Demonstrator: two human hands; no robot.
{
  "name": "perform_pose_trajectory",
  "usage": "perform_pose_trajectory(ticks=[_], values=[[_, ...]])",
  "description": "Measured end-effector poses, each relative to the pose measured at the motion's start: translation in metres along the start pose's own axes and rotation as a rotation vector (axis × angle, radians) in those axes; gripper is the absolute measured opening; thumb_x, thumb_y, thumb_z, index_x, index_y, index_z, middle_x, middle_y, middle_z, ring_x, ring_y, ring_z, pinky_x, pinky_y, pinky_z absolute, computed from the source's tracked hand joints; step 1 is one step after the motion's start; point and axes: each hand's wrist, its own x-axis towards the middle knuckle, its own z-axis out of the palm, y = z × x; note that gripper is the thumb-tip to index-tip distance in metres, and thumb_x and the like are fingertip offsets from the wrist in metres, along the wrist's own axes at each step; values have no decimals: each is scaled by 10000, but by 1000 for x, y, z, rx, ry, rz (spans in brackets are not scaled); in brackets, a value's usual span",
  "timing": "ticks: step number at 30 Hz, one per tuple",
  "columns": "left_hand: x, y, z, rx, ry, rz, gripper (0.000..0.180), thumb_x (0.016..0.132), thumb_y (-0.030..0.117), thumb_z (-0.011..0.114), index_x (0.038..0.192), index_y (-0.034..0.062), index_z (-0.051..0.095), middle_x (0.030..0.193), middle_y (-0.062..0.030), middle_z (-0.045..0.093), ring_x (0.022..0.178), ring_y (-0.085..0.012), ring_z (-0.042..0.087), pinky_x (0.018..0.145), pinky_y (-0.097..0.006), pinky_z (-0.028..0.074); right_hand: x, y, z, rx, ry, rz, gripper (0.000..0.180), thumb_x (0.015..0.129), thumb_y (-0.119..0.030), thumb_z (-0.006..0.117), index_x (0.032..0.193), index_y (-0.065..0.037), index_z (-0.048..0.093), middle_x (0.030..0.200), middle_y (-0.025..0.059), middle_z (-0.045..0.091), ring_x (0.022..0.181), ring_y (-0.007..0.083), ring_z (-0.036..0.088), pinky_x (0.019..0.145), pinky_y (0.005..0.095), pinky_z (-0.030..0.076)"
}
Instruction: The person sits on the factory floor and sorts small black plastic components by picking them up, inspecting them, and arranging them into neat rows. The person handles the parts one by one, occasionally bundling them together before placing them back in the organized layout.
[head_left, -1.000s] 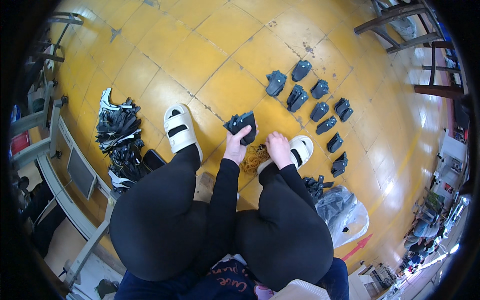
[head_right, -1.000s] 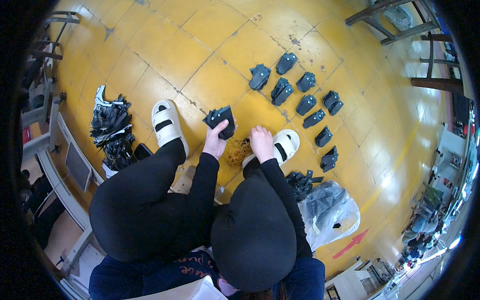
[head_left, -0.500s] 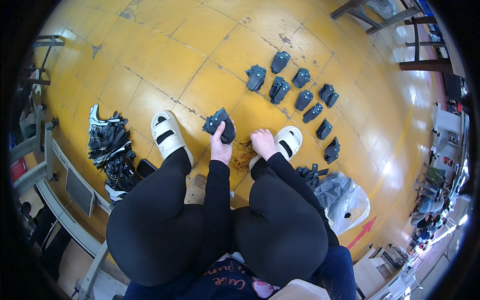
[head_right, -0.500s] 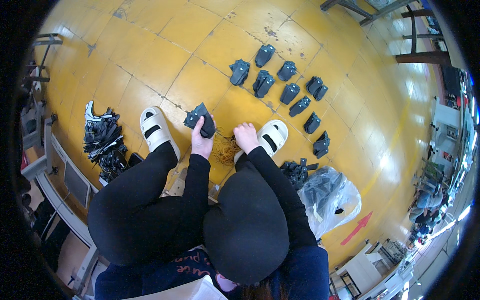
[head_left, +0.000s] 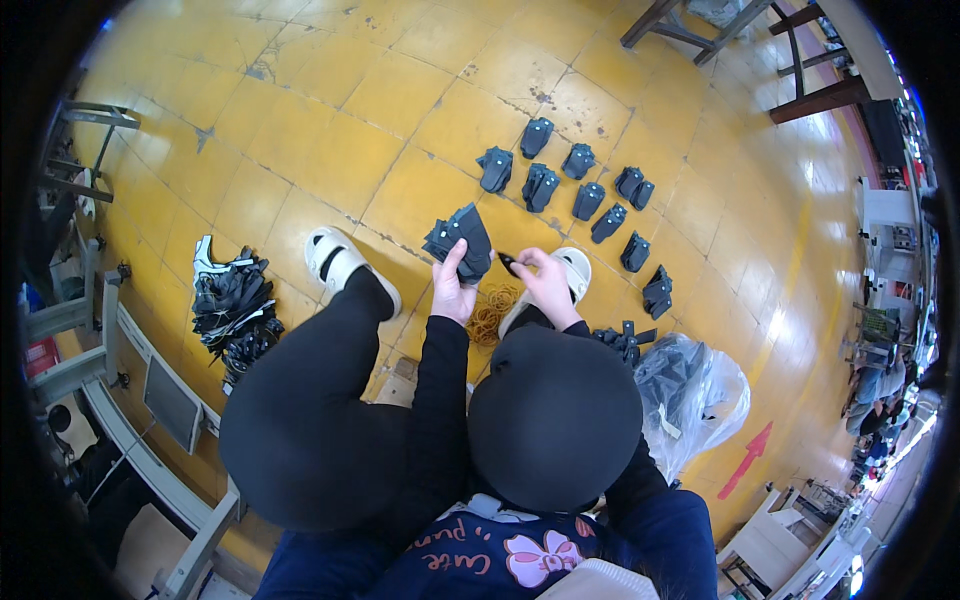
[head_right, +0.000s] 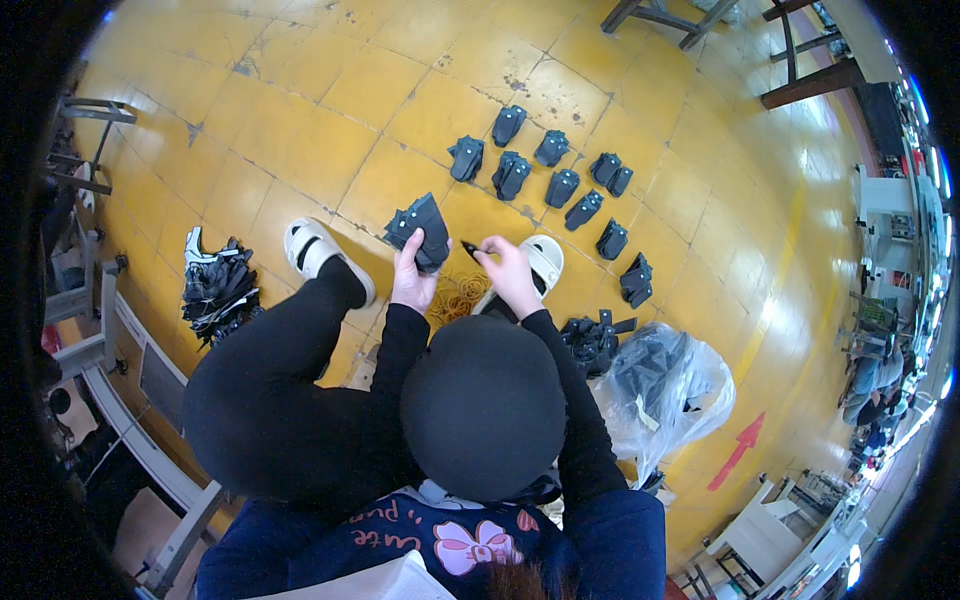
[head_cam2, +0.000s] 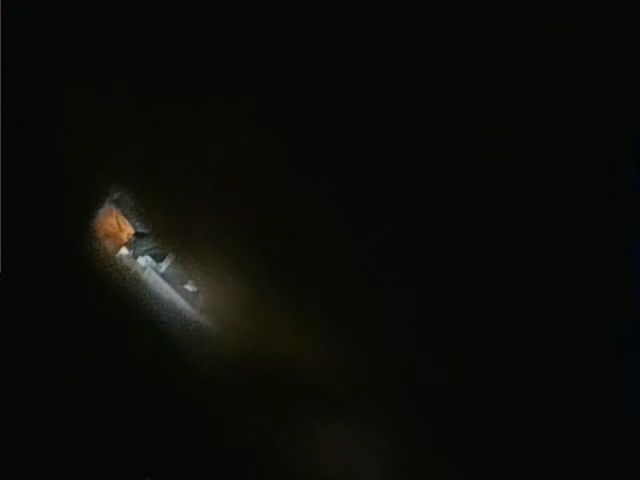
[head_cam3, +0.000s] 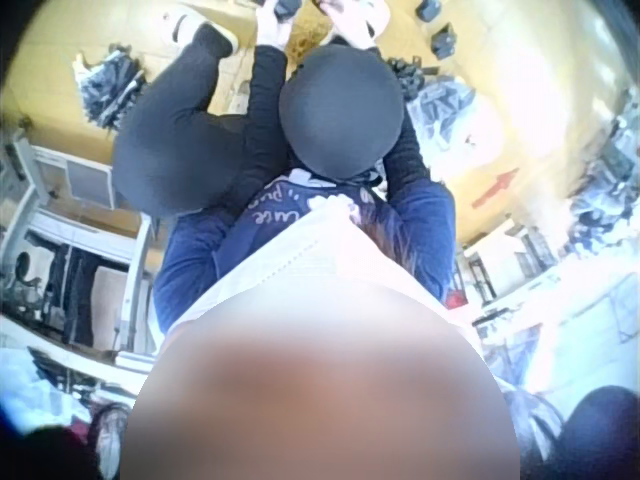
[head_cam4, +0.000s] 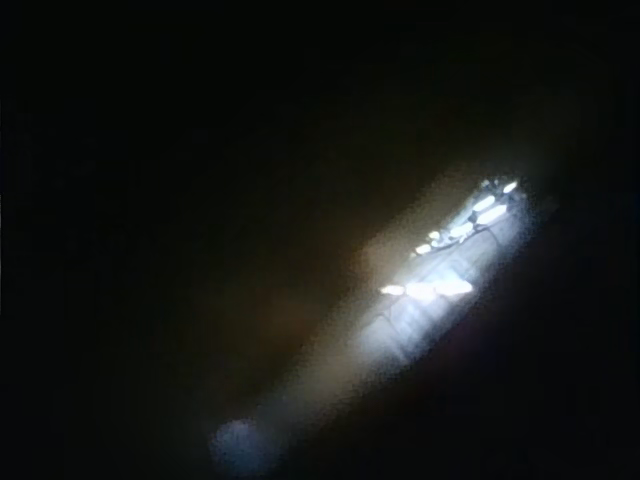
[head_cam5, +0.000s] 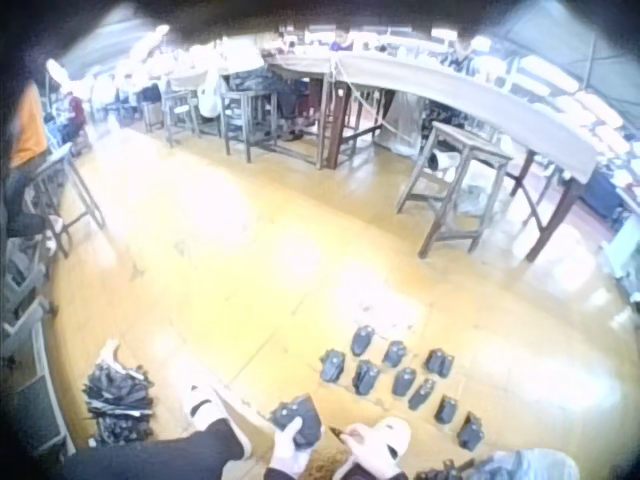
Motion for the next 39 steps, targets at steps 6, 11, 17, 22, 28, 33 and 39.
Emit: perform_pose_trajectory(ticks=[6, 11, 17, 22, 28, 33, 39], values=[[-2, 8, 14, 109, -68, 14, 233, 818, 56, 647, 1041, 16, 589, 972, -66, 650, 853, -168, 644, 749, -305, 532, -3, -35, -22, 613, 32, 228, 146, 811, -30, 667, 923, -42, 574, 813, 6, 637, 754, 67, 572, 723, 209, 429], [2, 9, 20, 156, -35, 57, 250, 790, 62, 659, 1029, 23, 597, 958, -58, 654, 845, -160, 643, 758, -293, 521, -6, -36, -26, 732, 40, 156, 170, 807, -22, 657, 955, -37, 574, 795, 14, 645, 705, 62, 557, 674, 196, 418], [12, 12, 5, 170, -28, 33, 247, 767, 60, 643, 1009, 42, 596, 937, -54, 651, 809, -151, 640, 707, -286, 517, -20, 8, -8, -32, -48, 243, 309, 767, -6, 649, 1069, 24, 594, 841, 68, 667, 762, 107, 620, 695, 227, 478], [7, -16, -17, 396, -127, -286, 252, 740, 58, 637, 988, 25, 609, 884, -30, 646, 781, -151, 629, 716, -278, 504, -26, 31, -1, 414, -12, 263, 308, 781, 6, 622, 1086, 30, 590, 869, 54, 662, 763, 101, 610, 697, 243, 482], [12, -48, -34, 782, -110, -225, 231, 722, 39, 650, 946, -11, 626, 846, -50, 653, 729, -134, 627, 698, -269, 511, -17, 36, -9, 505, 115, 332, 238, 813, -25, 625, 1044, 22, 594, 873, 28, 639, 784, 78, 581, 726, 223, 458], [24, -52, -44, 719, 20, -173, 227, 739, 20, 628, 965, -4, 624, 854, -38, 648, 748, -135, 629, 711, -270, 513, 4, 49, -13, 445, 146, 272, 185, 826, -36, 629, 997, 18, 583, 854, 17, 611, 800, 82, 562, 741, 225, 444], [30, -61, -68, 508, 243, -153, 284, 749, 27, 604, 1030, 55, 565, 934, -28, 624, 828, -129, 606, 731, -269, 488, 59, 79, -1, 57, 73, 246, 190, 789, -80, 555, 946, 25, 574, 763, 75, 596, 734, 151, 576, 690, 279, 456]])
